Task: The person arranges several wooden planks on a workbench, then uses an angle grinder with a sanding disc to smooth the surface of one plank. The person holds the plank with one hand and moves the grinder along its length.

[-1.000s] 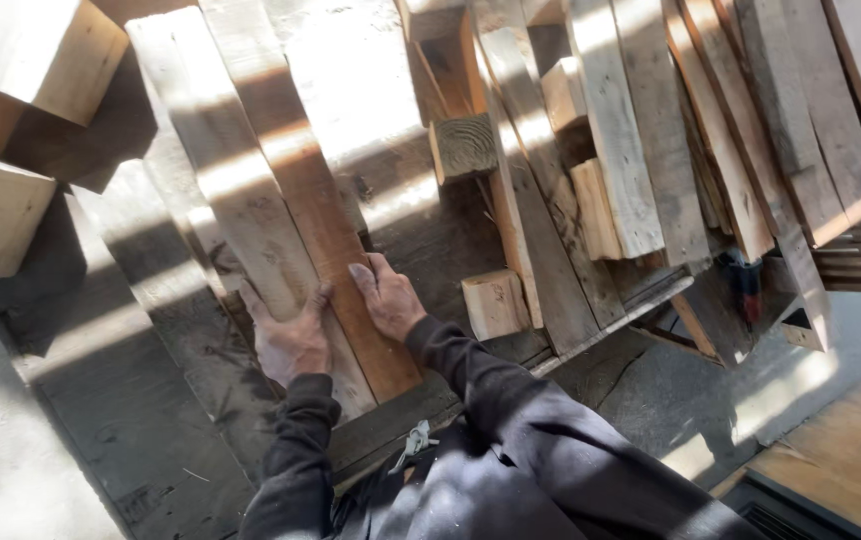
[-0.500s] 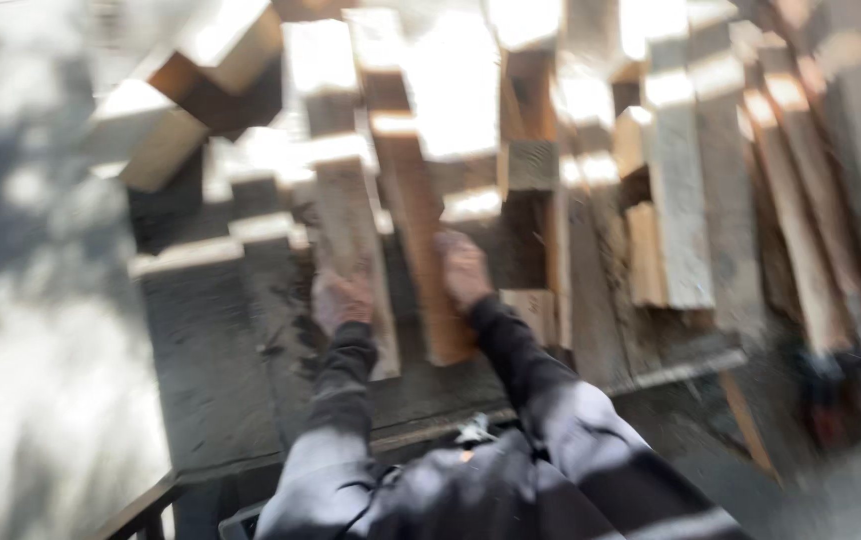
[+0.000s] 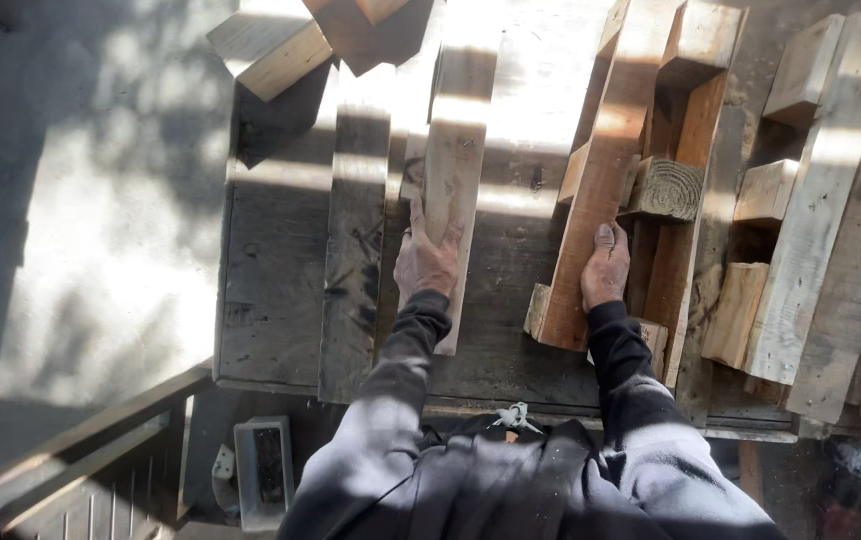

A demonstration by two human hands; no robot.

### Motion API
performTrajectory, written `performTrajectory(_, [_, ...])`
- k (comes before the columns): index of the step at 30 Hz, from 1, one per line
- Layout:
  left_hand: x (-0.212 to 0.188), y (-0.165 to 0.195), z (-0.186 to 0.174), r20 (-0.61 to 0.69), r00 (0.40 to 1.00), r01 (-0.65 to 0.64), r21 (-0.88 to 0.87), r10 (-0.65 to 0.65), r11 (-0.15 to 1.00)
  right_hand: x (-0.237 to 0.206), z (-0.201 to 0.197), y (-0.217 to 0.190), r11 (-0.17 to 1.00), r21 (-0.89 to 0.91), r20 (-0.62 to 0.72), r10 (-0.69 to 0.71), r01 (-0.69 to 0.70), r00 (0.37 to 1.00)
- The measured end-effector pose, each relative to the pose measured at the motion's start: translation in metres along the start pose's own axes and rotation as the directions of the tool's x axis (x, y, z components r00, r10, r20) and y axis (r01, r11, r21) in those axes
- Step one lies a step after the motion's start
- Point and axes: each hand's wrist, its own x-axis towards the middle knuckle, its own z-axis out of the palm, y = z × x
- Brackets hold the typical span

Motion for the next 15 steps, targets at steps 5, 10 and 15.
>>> performTrajectory(5, [-0.007, -0.011, 0.008, -0.037, 0.991, -0.125, 0.146, 0.131, 0.981, -0.010, -0.010, -0.010, 0.983, -0.054, 0.032, 0.180, -0.178, 0.983])
performTrajectory(10, [-0.016, -0.009, 0.006, -0.087, 0.973, -0.204, 0.117, 0.215, 0.972, -0.035, -0.083, -0.003, 0.768, -0.490, -0.037, -0.492, 0.413, 0.870])
performTrajectory(15, [-0.023, 0.004, 0.001, -0.118, 0.975, -0.173, 0.146, 0.190, 0.974, 0.000, -0.227, 0.016, 0.637, -0.760, -0.297, -0.518, 0.131, 0.802])
